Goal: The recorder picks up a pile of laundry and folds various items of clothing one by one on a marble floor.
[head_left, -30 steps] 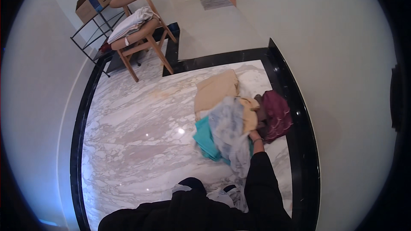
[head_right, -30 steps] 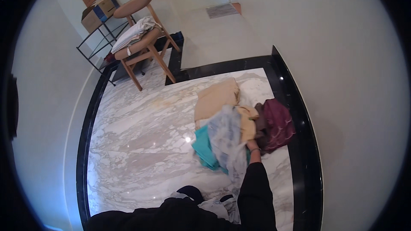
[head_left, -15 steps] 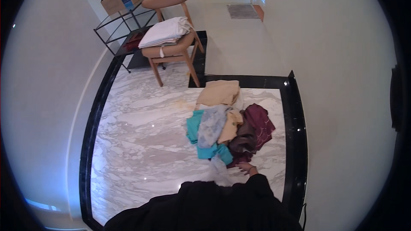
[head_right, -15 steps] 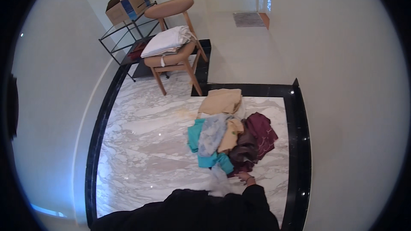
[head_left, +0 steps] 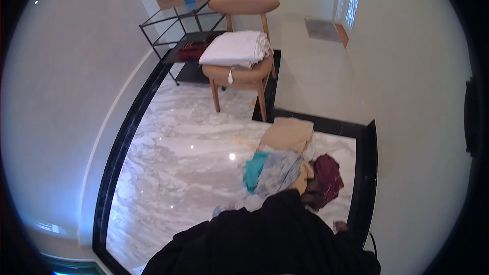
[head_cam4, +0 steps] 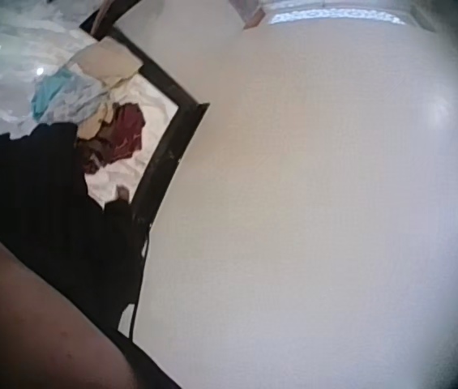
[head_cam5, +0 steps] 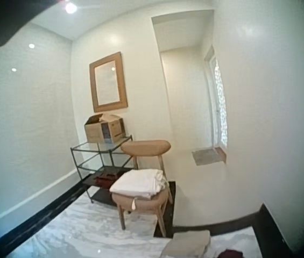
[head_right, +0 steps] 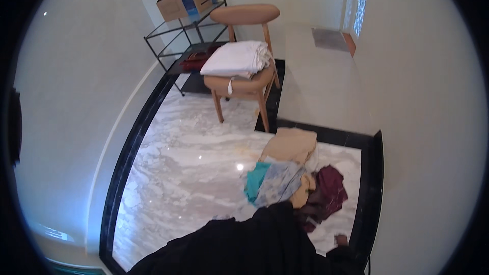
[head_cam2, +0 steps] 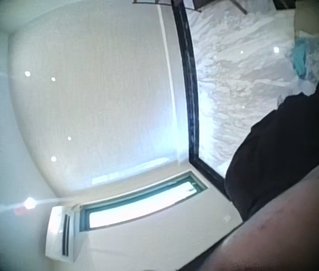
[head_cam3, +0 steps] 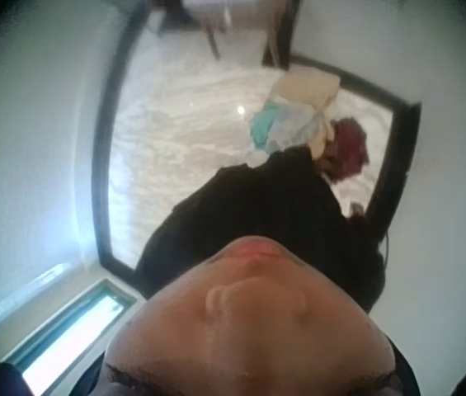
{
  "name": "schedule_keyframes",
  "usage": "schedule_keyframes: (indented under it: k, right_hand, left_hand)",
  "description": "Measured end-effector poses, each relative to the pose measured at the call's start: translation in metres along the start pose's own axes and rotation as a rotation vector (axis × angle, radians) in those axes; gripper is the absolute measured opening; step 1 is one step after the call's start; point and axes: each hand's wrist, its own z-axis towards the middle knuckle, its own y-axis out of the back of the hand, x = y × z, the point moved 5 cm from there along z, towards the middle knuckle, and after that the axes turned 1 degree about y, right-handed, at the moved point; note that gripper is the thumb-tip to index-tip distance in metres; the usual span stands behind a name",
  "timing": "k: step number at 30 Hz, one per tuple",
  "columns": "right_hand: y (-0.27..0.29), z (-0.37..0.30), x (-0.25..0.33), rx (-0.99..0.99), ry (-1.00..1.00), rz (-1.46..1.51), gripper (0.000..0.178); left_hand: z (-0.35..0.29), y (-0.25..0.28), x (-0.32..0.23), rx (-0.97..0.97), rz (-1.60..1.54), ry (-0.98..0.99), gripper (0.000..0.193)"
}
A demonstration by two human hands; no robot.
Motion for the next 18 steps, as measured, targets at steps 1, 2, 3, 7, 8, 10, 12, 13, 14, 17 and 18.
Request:
schedule_keyframes:
  k: [1,2,3,7,8,10,12,13,14,17,18]
  right_hand:
    - [-0.010,0.029,-0.022,0.143,-0.181,0.214,0.021]
    - [-0.007,0.066,-0.039,0.162,-0.276,0.318,0.021]
    - [0.000,0.106,-0.048,0.168,-0.346,0.395,0.022]
    - [0.066,0.322,-0.066,0.103,-0.451,0.581,0.023]
    - [0.080,0.366,-0.060,0.081,-0.437,0.613,0.023]
    - [0.100,0.439,-0.047,0.040,-0.399,0.665,0.023]
    - [0.113,0.496,-0.030,0.011,-0.369,0.716,0.024]
    - [0.116,0.519,-0.020,0.000,-0.366,0.738,0.024]
    - [0.118,0.537,-0.012,-0.005,-0.373,0.758,0.025]
    - [0.116,0.571,0.011,0.001,-0.399,0.784,0.025]
    - [0.115,0.576,0.017,0.008,-0.407,0.790,0.026]
  left_hand:
    - [0.019,0.014,-0.015,-0.008,-0.003,-0.007,0.029]
    - [0.039,0.029,-0.034,-0.013,0.002,-0.015,0.029]
    - [0.061,0.046,-0.054,-0.015,0.004,-0.024,0.029]
    - [0.156,0.112,-0.156,-0.021,0.064,-0.097,0.029]
    - [0.176,0.120,-0.179,-0.015,0.093,-0.124,0.029]
    - [0.208,0.124,-0.213,-0.002,0.176,-0.184,0.029]
    - [0.227,0.127,-0.238,0.016,0.310,-0.263,0.029]
    - [0.234,0.139,-0.250,0.018,0.394,-0.300,0.029]
    - [0.240,0.158,-0.263,-0.022,0.412,-0.325,0.029]
    - [0.245,0.285,-0.291,-0.432,0.220,-0.422,0.028]
    - [0.237,0.337,-0.297,-0.664,0.240,-0.471,0.021]
